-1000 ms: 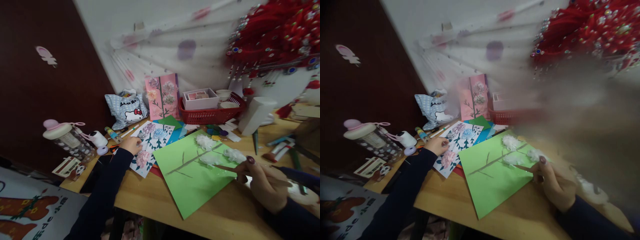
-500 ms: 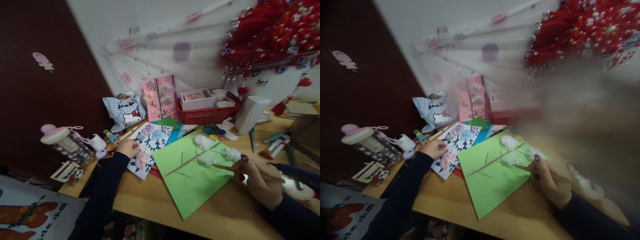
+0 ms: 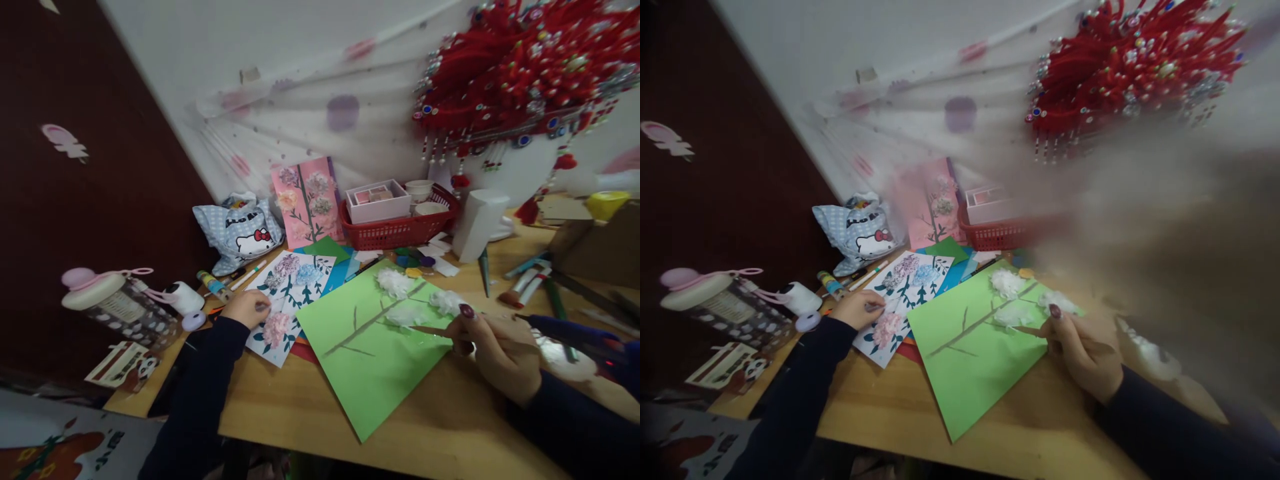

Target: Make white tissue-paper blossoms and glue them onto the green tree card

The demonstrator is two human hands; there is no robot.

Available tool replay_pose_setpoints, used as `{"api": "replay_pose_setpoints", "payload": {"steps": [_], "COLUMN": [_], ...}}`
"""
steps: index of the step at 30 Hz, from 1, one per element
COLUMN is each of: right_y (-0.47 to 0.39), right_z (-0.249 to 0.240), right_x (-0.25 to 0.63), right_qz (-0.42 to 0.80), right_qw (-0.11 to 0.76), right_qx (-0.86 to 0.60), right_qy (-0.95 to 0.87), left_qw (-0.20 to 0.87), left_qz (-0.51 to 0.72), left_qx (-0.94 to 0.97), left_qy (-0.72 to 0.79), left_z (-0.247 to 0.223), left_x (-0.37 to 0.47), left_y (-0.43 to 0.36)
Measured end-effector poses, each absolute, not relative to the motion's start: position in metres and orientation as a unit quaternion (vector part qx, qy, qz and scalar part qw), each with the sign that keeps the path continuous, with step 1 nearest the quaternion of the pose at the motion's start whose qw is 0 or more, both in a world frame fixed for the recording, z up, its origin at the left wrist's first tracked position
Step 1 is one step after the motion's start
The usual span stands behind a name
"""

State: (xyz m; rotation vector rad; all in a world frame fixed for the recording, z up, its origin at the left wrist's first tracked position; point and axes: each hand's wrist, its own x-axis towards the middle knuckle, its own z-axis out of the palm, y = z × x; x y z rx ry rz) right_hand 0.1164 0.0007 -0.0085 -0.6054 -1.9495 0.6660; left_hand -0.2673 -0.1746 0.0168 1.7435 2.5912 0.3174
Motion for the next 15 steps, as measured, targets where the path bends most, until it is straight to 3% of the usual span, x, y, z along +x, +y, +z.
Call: {"api": "replay_pose_setpoints", "payload": {"steps": [8,15], "right_y": [0.002,-0.001], "right_z": [-0.01,-0.006], "right_x": [0.117,0.116], "right_qz": [0.261,0.273], "right_qw": [0.482,0.488], "right_qx": [-0.243,-0.253], "right_qy": [-0.8,-0.79], "left_qw": [-0.029,0.023], "left_qz": [0.121,0.302], "left_qx": [0.516,0.482], "left_qy": [0.847,0.822], "left_z": [0.022,0.036], "left_x": [-0.266,-0.259], "left_y": [-0.177,-0.178]}}
